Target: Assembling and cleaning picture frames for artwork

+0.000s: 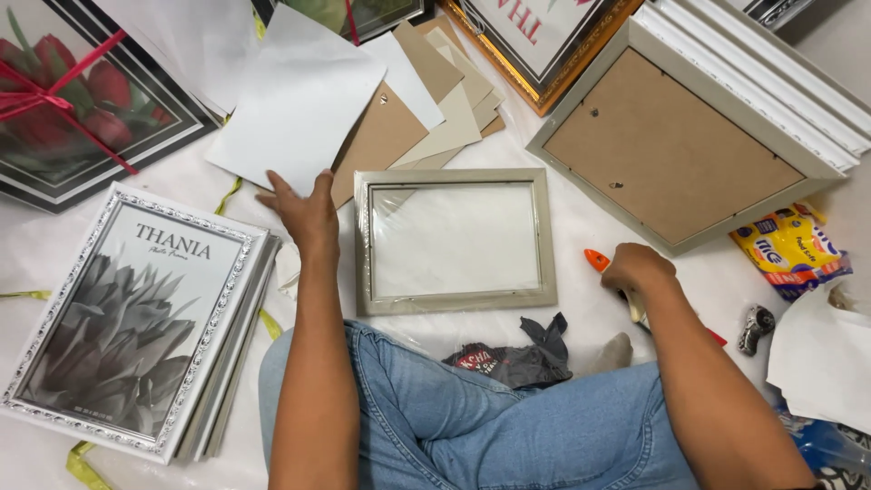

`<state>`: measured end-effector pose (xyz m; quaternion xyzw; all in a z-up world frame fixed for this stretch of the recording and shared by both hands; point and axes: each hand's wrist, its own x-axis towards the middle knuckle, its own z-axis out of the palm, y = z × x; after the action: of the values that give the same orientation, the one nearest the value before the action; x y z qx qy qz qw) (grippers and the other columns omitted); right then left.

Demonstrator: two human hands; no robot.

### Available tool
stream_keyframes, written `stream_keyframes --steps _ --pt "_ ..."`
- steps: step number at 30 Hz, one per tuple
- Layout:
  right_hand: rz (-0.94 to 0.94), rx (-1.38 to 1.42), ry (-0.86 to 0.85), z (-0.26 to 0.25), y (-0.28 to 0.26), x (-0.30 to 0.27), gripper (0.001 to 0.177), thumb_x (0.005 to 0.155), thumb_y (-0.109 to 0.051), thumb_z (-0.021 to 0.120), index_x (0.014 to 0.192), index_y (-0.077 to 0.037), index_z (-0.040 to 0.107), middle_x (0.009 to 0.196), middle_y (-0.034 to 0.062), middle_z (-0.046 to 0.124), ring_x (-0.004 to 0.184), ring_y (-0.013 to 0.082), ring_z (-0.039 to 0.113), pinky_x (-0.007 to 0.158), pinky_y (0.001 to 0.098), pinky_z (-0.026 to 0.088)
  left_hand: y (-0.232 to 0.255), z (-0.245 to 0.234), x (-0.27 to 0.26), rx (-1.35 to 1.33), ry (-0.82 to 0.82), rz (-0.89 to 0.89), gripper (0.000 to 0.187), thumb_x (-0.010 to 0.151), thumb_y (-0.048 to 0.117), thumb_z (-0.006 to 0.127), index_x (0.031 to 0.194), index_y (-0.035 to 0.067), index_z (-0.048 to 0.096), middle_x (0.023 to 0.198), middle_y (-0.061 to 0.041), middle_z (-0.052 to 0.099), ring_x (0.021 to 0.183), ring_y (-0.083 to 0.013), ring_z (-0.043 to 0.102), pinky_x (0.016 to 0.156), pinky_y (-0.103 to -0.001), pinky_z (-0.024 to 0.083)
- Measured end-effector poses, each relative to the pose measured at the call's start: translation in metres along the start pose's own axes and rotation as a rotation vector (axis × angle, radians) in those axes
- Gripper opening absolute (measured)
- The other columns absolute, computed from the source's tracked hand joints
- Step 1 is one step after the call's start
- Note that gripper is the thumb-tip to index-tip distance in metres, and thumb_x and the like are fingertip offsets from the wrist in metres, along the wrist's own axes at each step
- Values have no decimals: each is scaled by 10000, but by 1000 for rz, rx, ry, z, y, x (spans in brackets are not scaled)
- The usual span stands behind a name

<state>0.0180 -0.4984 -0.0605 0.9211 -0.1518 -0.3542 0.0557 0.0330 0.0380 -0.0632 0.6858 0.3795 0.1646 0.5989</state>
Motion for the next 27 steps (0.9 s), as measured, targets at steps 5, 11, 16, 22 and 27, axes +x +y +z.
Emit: stream_keyframes --steps 5,11,16,22,27 --pt "12 65 11 15 16 31 685 771 -326 662 1422 -113 655 1313 205 725 1290 438 617 961 729 424 31 2 -26 214 54 205 826 861 206 738 1550 68 304 1505 -322 108 1369 -466 366 1173 -576 368" --pt "-69 247 307 -52 -20 -53 581 863 -308 566 1414 -142 644 1239 262 709 1208 506 633 934 647 506 1 7 -20 757 -351 89 461 838 456 728 1074 60 722 953 -171 727 960 -407 729 745 -542 569" --pt "-365 840 690 -93 -91 -172 438 948 -136 544 1380 -108 609 1017 297 642 990 462 643 841 548 492 10 5 -23 888 -530 -45 560 812 353 776 1181 -63 713 1104 -292 728 1103 -493 683 875 -596 559" --pt "-580 1031 575 -64 -179 -196 227 1009 -225 638 1156 -54 665 892 156 670 751 256 631 651 389 534 -27 18 -14 821 -616 19 593 732 129 678 1268 -82 532 1139 -306 687 1114 -517 665 939 -638 531" --pt "-741 1074 570 -19 -263 -206 148 857 -190 746 996 -146 773 757 120 684 688 216 661 650 346 549 -6 8 -23 787 -662 18 556 797 87 601 1302 -113 483 1172 -303 676 1168 -518 639 1004 -602 517"
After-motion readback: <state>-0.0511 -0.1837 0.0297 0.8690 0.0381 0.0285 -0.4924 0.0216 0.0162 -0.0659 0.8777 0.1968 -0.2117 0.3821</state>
